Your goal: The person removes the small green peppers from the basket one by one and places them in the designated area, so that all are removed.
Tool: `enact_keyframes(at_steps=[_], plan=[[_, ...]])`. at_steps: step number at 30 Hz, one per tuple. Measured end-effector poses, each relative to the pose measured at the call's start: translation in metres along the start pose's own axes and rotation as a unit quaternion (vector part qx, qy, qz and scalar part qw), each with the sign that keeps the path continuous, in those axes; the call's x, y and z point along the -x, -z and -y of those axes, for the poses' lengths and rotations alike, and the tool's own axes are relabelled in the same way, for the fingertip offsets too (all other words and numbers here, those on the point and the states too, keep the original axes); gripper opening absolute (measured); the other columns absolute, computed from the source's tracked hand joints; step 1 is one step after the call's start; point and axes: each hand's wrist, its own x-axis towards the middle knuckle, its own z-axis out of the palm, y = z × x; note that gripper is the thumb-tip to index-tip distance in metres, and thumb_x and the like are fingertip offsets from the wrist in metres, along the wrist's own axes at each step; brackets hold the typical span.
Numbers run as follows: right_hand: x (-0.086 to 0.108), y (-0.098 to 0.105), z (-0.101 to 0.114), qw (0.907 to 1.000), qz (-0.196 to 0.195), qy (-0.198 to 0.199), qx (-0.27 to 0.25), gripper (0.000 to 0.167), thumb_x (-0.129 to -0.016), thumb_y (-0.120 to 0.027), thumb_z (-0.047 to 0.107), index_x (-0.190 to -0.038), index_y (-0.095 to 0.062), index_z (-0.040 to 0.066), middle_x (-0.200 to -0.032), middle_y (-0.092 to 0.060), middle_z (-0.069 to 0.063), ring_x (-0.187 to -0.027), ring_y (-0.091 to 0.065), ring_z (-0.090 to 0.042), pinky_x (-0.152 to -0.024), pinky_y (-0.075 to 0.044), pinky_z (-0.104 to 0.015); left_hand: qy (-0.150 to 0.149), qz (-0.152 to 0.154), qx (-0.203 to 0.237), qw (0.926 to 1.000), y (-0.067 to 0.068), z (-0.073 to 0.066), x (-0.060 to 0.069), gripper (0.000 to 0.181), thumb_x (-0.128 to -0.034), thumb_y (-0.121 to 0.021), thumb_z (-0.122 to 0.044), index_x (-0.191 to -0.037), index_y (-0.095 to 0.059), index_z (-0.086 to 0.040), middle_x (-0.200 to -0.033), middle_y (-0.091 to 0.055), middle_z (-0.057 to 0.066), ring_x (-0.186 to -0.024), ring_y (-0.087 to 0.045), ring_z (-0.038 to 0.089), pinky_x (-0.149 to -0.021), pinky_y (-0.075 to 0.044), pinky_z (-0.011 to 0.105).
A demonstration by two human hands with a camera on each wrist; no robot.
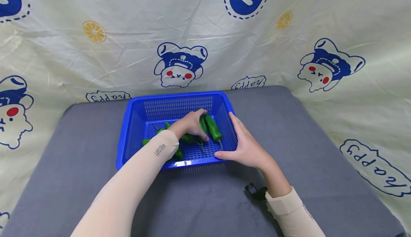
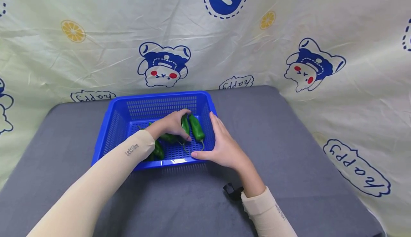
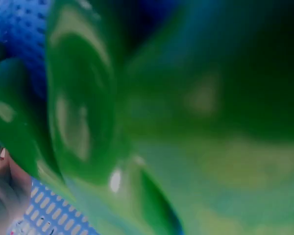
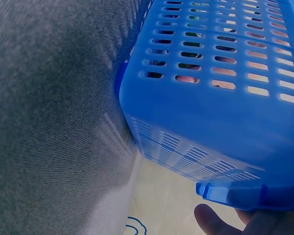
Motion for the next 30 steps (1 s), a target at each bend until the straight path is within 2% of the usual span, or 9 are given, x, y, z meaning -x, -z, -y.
enact_keyframes(at_steps=[3, 8, 15, 18, 21, 26, 30], plan=[[-0.002, 0.0, 0.001, 1.0, 0.001, 0.003, 0.003, 0.125, -0.076, -0.083, 0.047, -0.16, 0.006, 0.026, -0.168, -0.002, -0.006, -0.153, -0.012, -0.037, -0.112, -0.025, -0.07, -0.006, -0.009, 0.029, 0.9995, 0.005, 0.003, 0.001, 0.108, -0.0664, -0.094, -0.028, -0.153, -0.031, -0.019, -0.152, -0.037, 0.019, -0.139, -0.04, 0.034, -0.116, -0.035, 0.049], [-0.003, 0.001, 0.001, 1.0, 0.001, 0.008, 0.003, 0.125, -0.075, -0.084, 0.048, -0.16, 0.005, 0.025, -0.168, -0.002, -0.006, -0.153, -0.013, -0.036, -0.113, -0.024, -0.07, -0.017, -0.016, 0.064, 0.9977, 0.014, 0.002, 0.006, 0.105, -0.0666, -0.093, -0.022, -0.152, -0.031, -0.022, -0.151, -0.037, 0.018, -0.137, -0.041, 0.034, -0.115, -0.035, 0.05], [-0.002, 0.0, -0.003, 1.0, -0.001, 0.006, -0.004, 0.126, -0.075, -0.085, 0.045, -0.16, 0.005, 0.025, -0.168, -0.002, -0.006, -0.153, -0.013, -0.036, -0.112, -0.025, -0.07, -0.07, -0.019, 0.145, 0.9868, 0.028, -0.005, 0.019, 0.107, -0.0695, -0.091, -0.014, -0.154, -0.027, -0.023, -0.156, -0.031, 0.012, -0.136, -0.041, 0.03, -0.115, -0.036, 0.047], [-0.002, -0.002, -0.004, 0.9999, 0.0, 0.007, -0.011, 0.126, -0.075, -0.085, 0.042, -0.16, 0.005, 0.024, -0.168, -0.002, -0.006, -0.153, -0.014, -0.036, -0.112, -0.026, -0.069, -0.086, -0.02, 0.167, 0.982, 0.037, -0.008, 0.029, 0.107, -0.0704, -0.091, -0.015, -0.154, -0.025, -0.027, -0.157, -0.03, 0.009, -0.135, -0.043, 0.029, -0.113, -0.038, 0.046], [-0.002, -0.002, -0.004, 0.9999, 0.001, 0.009, -0.014, 0.126, -0.074, -0.085, 0.043, -0.16, 0.005, 0.024, -0.168, -0.003, -0.007, -0.152, -0.015, -0.037, -0.111, -0.027, -0.07, -0.09, -0.021, 0.189, 0.9776, 0.047, -0.009, 0.041, 0.107, -0.071, -0.091, -0.016, -0.153, -0.025, -0.034, -0.155, -0.033, 0.005, -0.131, -0.047, 0.027, -0.11, -0.042, 0.044], [-0.002, -0.001, -0.002, 0.9999, -0.001, 0.009, -0.009, 0.128, -0.073, -0.085, 0.049, -0.16, 0.005, 0.024, -0.168, -0.003, -0.008, -0.152, -0.014, -0.038, -0.112, -0.025, -0.071, -0.103, -0.022, 0.241, 0.9647, 0.068, -0.008, 0.062, 0.105, -0.0723, -0.089, -0.011, -0.151, -0.025, -0.039, -0.144, -0.037, 0.008, -0.113, -0.061, 0.03, -0.093, -0.055, 0.04], [-0.002, 0.0, -0.002, 0.9999, -0.003, 0.008, -0.005, 0.128, -0.073, -0.085, 0.049, -0.16, 0.005, 0.023, -0.168, -0.003, -0.009, -0.153, -0.013, -0.038, -0.112, -0.025, -0.07, -0.114, -0.03, 0.268, 0.9561, 0.085, -0.001, 0.081, 0.105, -0.0728, -0.089, -0.01, -0.151, -0.025, -0.041, -0.142, -0.036, 0.01, -0.108, -0.064, 0.031, -0.087, -0.058, 0.039]])
